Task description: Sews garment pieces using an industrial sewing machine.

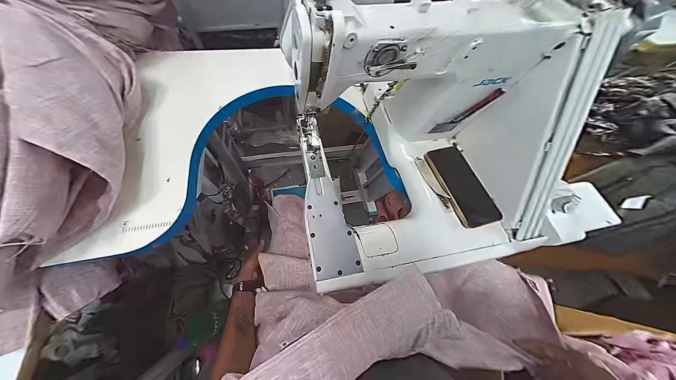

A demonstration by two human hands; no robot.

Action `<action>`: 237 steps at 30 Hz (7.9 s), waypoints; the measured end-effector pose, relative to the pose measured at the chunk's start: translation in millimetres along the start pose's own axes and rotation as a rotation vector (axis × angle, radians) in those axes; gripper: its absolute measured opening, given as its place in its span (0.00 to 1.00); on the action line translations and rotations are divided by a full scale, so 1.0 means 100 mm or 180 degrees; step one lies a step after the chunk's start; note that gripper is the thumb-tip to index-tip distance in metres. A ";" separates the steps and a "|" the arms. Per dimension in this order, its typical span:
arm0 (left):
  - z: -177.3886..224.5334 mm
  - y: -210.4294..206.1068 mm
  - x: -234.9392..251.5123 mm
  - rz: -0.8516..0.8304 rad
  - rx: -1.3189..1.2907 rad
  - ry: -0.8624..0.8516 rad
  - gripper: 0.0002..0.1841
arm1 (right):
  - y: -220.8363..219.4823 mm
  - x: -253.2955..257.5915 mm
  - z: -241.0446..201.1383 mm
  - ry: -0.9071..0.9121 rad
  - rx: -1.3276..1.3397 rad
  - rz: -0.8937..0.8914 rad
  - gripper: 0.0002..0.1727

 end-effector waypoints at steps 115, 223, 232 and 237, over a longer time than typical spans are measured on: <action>2.58 -1.91 -2.32 0.0219 0.1684 -0.4335 0.18 | 0.41 1.85 -4.32 0.3389 0.0445 0.2814 0.10; 2.03 -1.62 -2.84 0.0551 0.1734 -0.3744 0.15 | 0.13 0.69 -4.45 0.2974 -0.2283 0.2801 0.12; 2.31 -1.74 -2.46 0.0073 0.1521 -0.3384 0.19 | 0.29 1.07 -4.39 0.2681 -0.1843 0.2678 0.10; 2.09 -1.66 -2.55 -0.0244 0.1536 -0.3630 0.11 | 0.12 0.83 -4.58 0.3008 -0.2426 0.2078 0.08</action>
Point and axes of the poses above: each hand's wrist, its own x-axis towards the middle knuckle, its own y-axis out of the back of the hand, z = x × y, the point moved 10 cm from there along x, towards the middle knuckle, and after that the axes turned 12 degrees about y, right-handed, at the moved point
